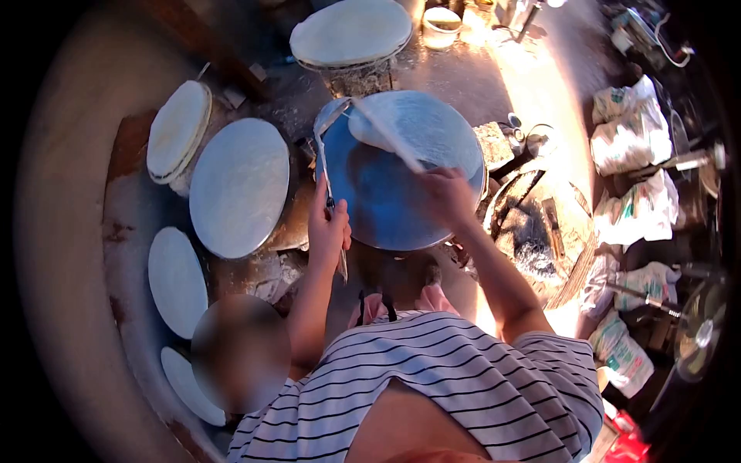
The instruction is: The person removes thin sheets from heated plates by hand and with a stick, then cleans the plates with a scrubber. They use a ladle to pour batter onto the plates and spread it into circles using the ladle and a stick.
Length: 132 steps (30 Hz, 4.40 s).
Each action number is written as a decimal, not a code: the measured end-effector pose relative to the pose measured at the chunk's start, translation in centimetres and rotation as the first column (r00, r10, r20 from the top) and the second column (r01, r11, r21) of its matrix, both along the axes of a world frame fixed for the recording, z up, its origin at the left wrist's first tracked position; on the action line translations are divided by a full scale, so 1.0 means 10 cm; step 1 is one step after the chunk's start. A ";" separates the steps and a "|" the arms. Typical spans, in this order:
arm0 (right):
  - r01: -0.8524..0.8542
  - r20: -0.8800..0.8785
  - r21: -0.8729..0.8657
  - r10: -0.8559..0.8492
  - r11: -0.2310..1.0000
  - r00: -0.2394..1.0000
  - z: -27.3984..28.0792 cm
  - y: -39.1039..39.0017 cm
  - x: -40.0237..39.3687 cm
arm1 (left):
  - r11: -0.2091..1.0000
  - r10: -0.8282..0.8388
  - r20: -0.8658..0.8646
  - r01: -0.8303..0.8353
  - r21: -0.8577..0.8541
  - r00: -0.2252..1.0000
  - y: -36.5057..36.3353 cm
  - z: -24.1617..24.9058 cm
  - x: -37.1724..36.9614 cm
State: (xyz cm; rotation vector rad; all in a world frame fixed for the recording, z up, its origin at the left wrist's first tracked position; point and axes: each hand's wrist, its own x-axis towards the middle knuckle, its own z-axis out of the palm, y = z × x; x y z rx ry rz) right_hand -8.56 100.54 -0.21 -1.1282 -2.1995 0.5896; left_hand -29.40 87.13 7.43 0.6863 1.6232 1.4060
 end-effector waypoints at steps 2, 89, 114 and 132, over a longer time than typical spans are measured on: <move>0.100 0.078 0.073 -0.106 0.992 0.991 0.02 0.28 0.46 | 0.997 0.066 0.027 -0.065 -0.039 0.997 -0.11 0.01 0.17; -0.470 -0.696 -0.709 -0.417 0.525 0.585 -0.87 -2.06 -1.52 | 0.957 0.018 -0.014 -0.013 0.290 1.000 -2.25 0.19 0.09; -0.183 -0.396 -0.914 -0.692 0.362 0.604 -0.60 -2.71 0.56 | 0.968 -0.079 -0.079 0.096 0.233 0.994 -2.74 0.09 -0.09; -0.151 -0.314 -0.939 -0.594 0.308 0.741 -0.29 -1.27 1.54 | 0.987 -0.017 -0.134 0.039 0.158 0.991 -1.52 0.18 1.12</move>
